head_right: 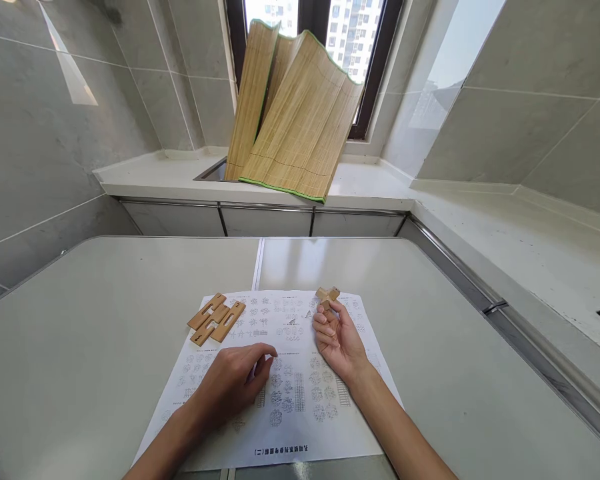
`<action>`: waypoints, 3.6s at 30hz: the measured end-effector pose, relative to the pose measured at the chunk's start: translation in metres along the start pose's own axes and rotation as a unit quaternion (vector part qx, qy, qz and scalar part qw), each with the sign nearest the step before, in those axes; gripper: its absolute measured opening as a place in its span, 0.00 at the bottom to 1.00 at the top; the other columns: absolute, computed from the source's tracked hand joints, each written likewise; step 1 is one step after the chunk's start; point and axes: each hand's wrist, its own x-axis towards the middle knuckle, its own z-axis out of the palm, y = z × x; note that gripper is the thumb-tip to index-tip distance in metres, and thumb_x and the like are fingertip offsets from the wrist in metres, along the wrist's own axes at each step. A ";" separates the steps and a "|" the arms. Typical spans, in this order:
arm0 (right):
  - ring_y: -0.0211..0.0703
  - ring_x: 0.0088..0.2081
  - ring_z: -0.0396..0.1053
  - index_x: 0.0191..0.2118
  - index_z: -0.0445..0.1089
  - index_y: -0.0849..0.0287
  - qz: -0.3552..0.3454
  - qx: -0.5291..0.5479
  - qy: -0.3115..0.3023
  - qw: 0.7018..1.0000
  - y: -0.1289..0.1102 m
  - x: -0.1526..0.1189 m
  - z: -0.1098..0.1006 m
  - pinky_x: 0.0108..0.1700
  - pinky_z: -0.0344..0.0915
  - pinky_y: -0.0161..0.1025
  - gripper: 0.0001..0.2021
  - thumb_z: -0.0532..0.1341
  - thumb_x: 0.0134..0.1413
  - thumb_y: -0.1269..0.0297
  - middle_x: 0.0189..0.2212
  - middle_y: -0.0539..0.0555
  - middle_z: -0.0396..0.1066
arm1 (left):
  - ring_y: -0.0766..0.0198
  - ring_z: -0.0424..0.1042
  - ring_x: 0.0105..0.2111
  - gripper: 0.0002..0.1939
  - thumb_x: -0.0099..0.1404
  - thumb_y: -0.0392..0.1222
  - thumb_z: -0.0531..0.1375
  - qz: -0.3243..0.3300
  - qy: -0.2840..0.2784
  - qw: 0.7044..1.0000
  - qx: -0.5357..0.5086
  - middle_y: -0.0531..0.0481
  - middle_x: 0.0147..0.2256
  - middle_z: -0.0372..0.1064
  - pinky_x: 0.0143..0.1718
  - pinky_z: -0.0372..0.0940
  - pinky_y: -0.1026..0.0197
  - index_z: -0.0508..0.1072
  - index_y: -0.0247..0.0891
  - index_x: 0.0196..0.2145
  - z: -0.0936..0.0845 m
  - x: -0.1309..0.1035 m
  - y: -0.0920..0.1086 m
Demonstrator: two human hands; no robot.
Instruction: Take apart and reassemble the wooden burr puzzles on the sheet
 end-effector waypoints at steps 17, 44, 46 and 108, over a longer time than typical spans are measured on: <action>0.34 0.07 0.55 0.27 0.65 0.56 0.239 -0.212 -0.206 0.925 0.051 -0.023 0.013 0.07 0.47 0.30 0.18 0.65 0.50 0.47 0.13 0.42 0.62 | 0.42 0.68 0.63 0.38 0.63 0.65 0.66 -0.135 -0.099 0.804 -0.570 0.35 0.58 0.73 0.65 0.59 0.38 0.69 0.42 0.64 -0.018 0.008 0.013; 0.38 0.19 0.62 0.43 0.71 0.57 -0.056 -0.528 -0.033 0.847 0.056 -0.029 0.038 0.25 0.59 0.34 0.19 0.62 0.64 0.43 0.18 0.44 0.65 | 0.50 0.75 0.52 0.28 0.58 0.49 0.74 -0.196 0.062 0.891 -0.405 0.42 0.49 0.76 0.56 0.68 0.48 0.69 0.41 0.50 -0.005 0.006 0.014; 0.38 0.19 0.62 0.42 0.70 0.56 -0.059 -0.523 -0.029 0.850 0.058 -0.029 0.035 0.24 0.58 0.34 0.20 0.61 0.64 0.42 0.18 0.44 0.65 | 0.51 0.75 0.51 0.27 0.58 0.49 0.74 -0.192 0.067 0.894 -0.399 0.43 0.49 0.76 0.56 0.68 0.48 0.68 0.41 0.50 -0.004 0.006 0.014; 0.54 0.52 0.73 0.49 0.75 0.50 -0.231 -0.663 -0.064 0.709 0.043 -0.025 0.033 0.55 0.69 0.50 0.11 0.59 0.70 0.54 0.49 0.57 0.76 | 0.49 0.72 0.55 0.30 0.57 0.50 0.75 -0.210 0.080 0.890 -0.397 0.45 0.53 0.75 0.57 0.66 0.50 0.73 0.44 0.54 0.000 0.006 0.008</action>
